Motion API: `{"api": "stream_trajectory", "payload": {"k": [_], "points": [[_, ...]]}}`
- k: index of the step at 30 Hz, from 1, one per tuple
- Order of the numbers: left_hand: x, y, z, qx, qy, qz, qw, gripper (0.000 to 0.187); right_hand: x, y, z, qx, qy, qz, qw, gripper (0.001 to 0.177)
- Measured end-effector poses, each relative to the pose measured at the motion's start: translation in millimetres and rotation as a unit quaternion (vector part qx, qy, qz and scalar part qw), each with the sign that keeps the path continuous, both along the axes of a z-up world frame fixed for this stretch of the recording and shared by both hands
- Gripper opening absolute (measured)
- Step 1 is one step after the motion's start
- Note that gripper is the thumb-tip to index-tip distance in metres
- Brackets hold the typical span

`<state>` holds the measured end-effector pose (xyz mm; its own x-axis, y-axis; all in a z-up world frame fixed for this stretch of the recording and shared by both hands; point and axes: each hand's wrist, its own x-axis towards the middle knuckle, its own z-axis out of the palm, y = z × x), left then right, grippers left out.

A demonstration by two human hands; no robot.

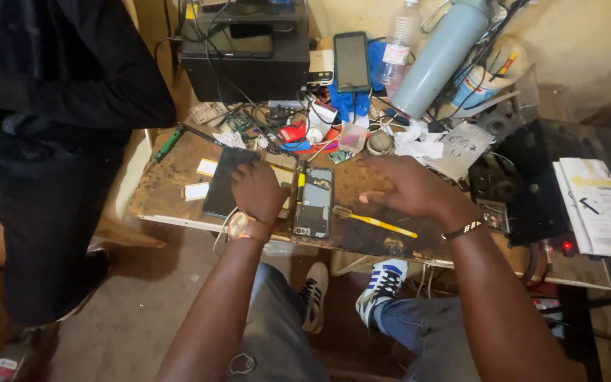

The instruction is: Reassembling a smartphone by installing the battery and internal components, then securing them with small screws using a precision screwdriver.

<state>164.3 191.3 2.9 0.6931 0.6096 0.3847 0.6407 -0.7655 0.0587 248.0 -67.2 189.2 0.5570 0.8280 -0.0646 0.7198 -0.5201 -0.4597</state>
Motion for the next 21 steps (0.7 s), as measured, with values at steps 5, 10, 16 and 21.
{"api": "stream_trajectory", "payload": {"k": [5,10,16,21], "points": [[5,32,-17,-0.337,-0.008,-0.119,0.934,0.054,0,-17,2,-0.003,0.041,-0.038,0.998,0.074],[-62,6,116,-0.627,-0.079,-0.079,0.771,0.074,0,-30,12,-0.037,0.058,-0.084,0.994,0.065],[-111,-5,102,-0.858,-0.308,-0.112,0.396,0.056,30,-46,-51,-0.069,0.067,-0.059,0.994,0.056],[-113,16,20,-0.866,-0.372,-0.272,0.195,0.053,43,-56,-63,-0.107,0.058,-0.023,0.992,0.058]]}}
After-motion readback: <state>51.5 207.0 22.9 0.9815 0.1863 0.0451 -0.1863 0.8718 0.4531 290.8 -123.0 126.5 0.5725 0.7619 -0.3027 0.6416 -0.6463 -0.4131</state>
